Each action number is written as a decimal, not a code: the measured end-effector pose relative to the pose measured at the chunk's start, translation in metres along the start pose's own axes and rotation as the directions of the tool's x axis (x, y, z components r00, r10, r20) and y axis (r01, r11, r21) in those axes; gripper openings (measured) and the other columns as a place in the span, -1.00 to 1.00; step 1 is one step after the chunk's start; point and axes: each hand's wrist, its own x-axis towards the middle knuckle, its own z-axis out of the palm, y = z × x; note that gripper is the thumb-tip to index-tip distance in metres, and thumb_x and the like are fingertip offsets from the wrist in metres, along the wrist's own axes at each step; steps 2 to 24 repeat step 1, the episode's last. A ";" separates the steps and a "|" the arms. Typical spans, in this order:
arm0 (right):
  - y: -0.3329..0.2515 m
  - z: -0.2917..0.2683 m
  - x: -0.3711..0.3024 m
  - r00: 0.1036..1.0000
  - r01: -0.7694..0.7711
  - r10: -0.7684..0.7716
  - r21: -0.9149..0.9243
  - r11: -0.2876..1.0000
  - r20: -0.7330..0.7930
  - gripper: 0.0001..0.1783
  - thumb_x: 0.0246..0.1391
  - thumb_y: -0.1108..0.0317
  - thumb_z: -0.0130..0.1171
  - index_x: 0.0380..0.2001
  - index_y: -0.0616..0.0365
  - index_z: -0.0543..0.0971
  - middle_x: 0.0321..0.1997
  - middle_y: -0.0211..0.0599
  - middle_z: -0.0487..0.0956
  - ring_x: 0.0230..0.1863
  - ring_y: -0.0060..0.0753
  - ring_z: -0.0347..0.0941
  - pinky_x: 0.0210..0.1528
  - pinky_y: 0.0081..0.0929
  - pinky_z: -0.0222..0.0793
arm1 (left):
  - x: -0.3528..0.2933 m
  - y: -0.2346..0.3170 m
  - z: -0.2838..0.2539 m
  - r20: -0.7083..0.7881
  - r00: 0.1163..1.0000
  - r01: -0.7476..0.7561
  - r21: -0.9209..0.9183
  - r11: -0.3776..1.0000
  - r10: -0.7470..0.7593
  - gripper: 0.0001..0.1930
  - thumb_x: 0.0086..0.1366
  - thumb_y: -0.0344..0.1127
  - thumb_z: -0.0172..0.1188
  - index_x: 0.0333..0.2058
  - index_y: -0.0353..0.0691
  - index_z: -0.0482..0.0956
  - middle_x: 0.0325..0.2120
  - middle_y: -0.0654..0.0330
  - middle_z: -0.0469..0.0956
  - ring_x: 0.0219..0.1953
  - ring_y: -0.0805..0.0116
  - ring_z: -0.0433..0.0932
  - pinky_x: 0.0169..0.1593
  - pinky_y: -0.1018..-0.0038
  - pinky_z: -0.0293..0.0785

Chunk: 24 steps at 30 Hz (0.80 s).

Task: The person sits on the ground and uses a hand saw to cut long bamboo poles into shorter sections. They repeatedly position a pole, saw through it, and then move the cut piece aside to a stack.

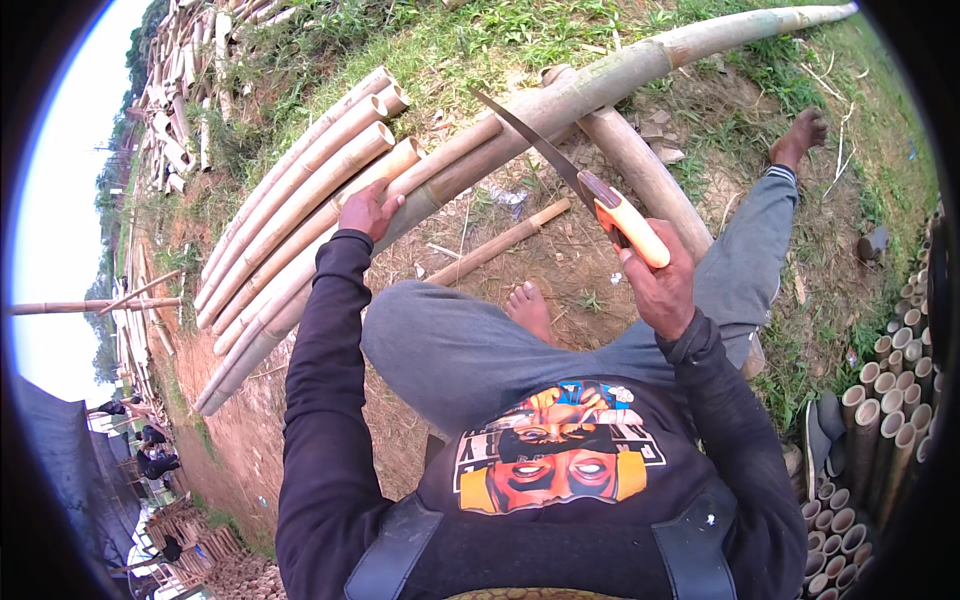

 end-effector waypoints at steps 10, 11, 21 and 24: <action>0.007 0.012 0.004 1.000 -0.027 0.027 0.035 0.999 -0.012 -0.52 0.20 0.52 0.33 0.20 0.25 0.53 -0.14 -0.32 0.62 -0.16 -0.55 0.52 -0.08 -0.56 0.46 | 0.000 0.002 0.001 0.007 1.000 0.000 0.001 1.000 0.000 -0.34 0.42 0.16 0.30 0.34 -0.11 0.55 0.15 -0.24 0.64 0.22 -0.17 0.62 0.32 0.10 0.49; 0.007 0.012 0.004 1.000 -0.027 0.027 0.035 0.999 -0.012 -0.52 0.20 0.52 0.33 0.20 0.25 0.53 -0.14 -0.32 0.62 -0.16 -0.55 0.52 -0.08 -0.56 0.46 | 0.000 0.002 0.001 0.007 1.000 0.000 0.001 1.000 0.000 -0.34 0.42 0.16 0.30 0.34 -0.11 0.55 0.15 -0.24 0.64 0.22 -0.17 0.62 0.32 0.10 0.49; 0.007 0.012 0.004 1.000 -0.027 0.027 0.035 0.999 -0.012 -0.52 0.20 0.52 0.33 0.20 0.25 0.53 -0.14 -0.32 0.62 -0.16 -0.55 0.52 -0.08 -0.56 0.46 | 0.000 0.002 0.001 0.007 1.000 0.000 0.001 1.000 0.000 -0.34 0.42 0.16 0.30 0.34 -0.11 0.55 0.15 -0.24 0.64 0.22 -0.17 0.62 0.32 0.10 0.49; 0.007 0.012 0.004 1.000 -0.027 0.027 0.035 0.999 -0.012 -0.52 0.20 0.52 0.33 0.20 0.25 0.53 -0.14 -0.32 0.62 -0.16 -0.55 0.52 -0.08 -0.56 0.46 | 0.000 0.002 0.001 0.007 1.000 0.000 0.001 1.000 0.000 -0.34 0.42 0.16 0.30 0.34 -0.11 0.55 0.15 -0.24 0.64 0.22 -0.17 0.62 0.32 0.10 0.49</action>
